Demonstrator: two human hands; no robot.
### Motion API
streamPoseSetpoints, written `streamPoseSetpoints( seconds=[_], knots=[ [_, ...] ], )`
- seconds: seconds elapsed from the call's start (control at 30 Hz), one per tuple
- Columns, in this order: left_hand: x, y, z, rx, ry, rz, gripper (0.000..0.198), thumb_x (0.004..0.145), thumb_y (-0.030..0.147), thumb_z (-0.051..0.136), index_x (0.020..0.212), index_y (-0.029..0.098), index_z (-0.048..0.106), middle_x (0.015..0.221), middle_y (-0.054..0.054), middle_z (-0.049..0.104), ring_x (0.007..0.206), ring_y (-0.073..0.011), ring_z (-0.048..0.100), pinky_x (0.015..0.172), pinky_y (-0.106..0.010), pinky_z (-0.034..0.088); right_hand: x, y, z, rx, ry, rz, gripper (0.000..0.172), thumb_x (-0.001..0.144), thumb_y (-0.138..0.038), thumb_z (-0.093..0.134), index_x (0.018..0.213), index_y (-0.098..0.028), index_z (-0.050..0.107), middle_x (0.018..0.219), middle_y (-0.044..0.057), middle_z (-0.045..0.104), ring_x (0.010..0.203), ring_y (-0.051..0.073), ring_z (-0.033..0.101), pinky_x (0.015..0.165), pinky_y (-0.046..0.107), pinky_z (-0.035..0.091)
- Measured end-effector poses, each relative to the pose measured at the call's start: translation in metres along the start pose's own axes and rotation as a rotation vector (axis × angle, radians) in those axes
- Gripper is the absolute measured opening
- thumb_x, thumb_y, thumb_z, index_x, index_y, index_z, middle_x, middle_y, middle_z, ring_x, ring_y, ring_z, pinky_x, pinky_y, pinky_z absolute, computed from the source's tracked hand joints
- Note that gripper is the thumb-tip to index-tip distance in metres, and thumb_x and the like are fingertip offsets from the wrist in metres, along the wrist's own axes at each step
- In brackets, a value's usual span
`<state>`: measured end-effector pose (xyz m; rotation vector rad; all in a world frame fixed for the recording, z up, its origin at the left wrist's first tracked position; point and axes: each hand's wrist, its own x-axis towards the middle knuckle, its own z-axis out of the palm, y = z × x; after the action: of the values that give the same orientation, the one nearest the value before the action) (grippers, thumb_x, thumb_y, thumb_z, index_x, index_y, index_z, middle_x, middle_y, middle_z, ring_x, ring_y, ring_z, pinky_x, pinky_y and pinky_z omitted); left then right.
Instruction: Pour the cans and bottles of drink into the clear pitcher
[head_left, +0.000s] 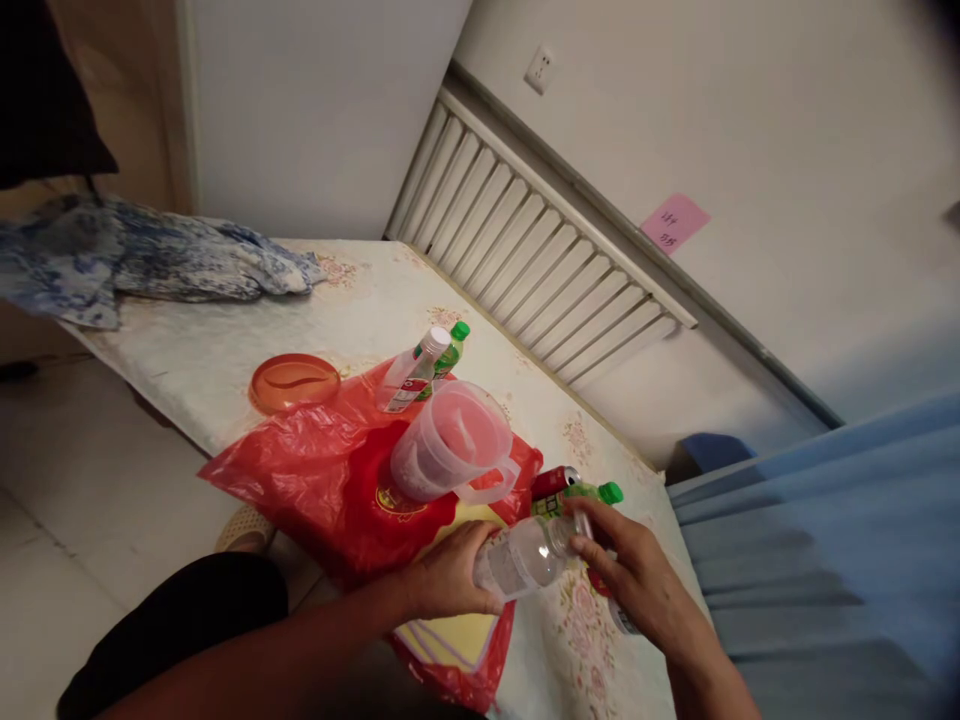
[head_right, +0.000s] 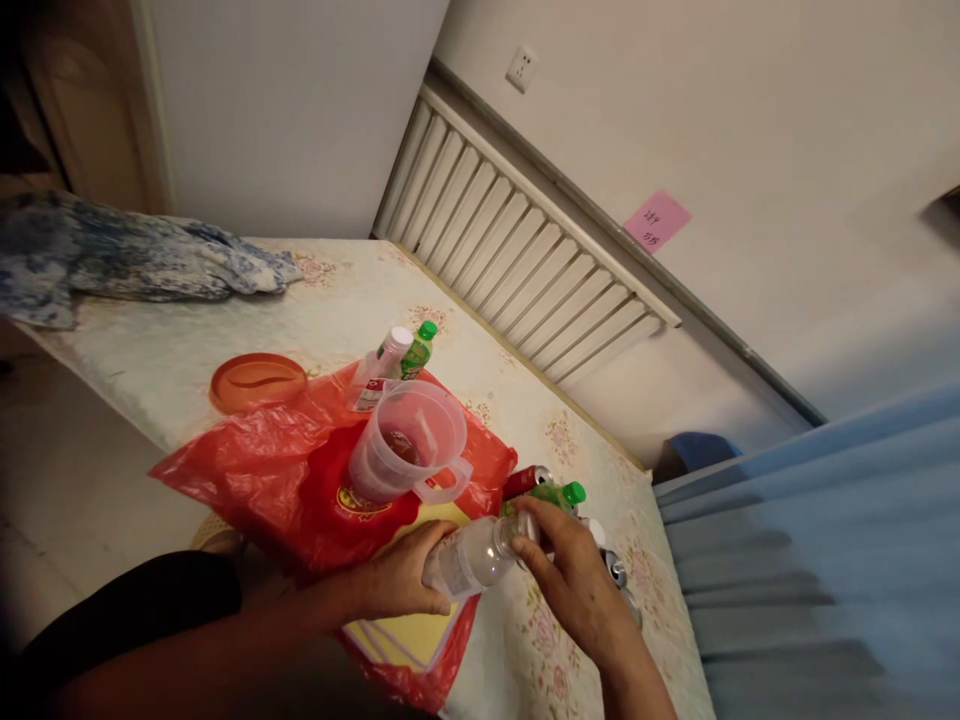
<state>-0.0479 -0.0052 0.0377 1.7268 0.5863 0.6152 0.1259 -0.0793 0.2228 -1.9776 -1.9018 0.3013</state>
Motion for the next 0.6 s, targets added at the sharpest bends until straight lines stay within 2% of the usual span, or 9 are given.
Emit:
streamPoseSetpoints(
  seconds=[0.17,0.27,0.37,0.5,0.6],
  knots=[
    [0.000,-0.002,-0.001,0.035,-0.022,0.049,0.084,0.053,0.026,0.083,0.131,0.022,0.051,0.131,-0.008,0.057,0.121,-0.0293,0.053,0.106,-0.041,0.042,0.002,0.032,0.018,0.423,0.093,0.230,0.045,0.083,-0.057,0.062,0.112,-0.022,0.067,0.100,0.008,0.072,0.068,0.019,0.064,0.065,0.031,0.052],
    [0.000,-0.004,-0.001,0.048,-0.045,0.082,0.088,0.052,0.025,0.083,0.133,0.023,0.048,0.134,-0.008,0.054,0.124,-0.0294,0.050,0.108,-0.041,0.040,0.003,0.057,0.043,0.692,0.195,0.384,0.051,0.076,-0.057,0.071,0.112,-0.022,0.066,0.112,0.009,0.070,0.071,0.020,0.066,0.066,0.033,0.053],
    [0.000,-0.005,-0.001,0.053,-0.042,0.099,0.085,0.052,0.026,0.083,0.130,0.025,0.048,0.131,-0.006,0.054,0.121,-0.0289,0.051,0.106,-0.041,0.042,0.003,0.078,0.076,0.867,0.241,0.524,0.061,0.064,-0.054,0.081,0.114,-0.022,0.067,0.104,0.009,0.073,0.075,0.024,0.070,0.068,0.036,0.054],
    [0.000,-0.006,-0.001,0.051,-0.050,0.084,0.078,0.052,0.028,0.083,0.124,0.026,0.051,0.127,-0.005,0.055,0.117,-0.0286,0.053,0.103,-0.041,0.043,0.000,0.095,0.122,1.051,0.145,0.522,0.056,0.059,-0.052,0.084,0.105,-0.022,0.071,0.091,0.008,0.075,0.077,0.026,0.070,0.073,0.040,0.055],
    [-0.001,-0.006,-0.003,0.037,-0.070,0.062,0.081,0.051,0.026,0.083,0.125,0.026,0.050,0.130,-0.006,0.054,0.119,-0.0294,0.053,0.103,-0.042,0.043,0.001,0.105,0.152,1.108,0.106,0.474,0.051,0.062,-0.056,0.080,0.100,-0.022,0.073,0.086,0.008,0.075,0.075,0.028,0.071,0.072,0.042,0.056]
  ],
)
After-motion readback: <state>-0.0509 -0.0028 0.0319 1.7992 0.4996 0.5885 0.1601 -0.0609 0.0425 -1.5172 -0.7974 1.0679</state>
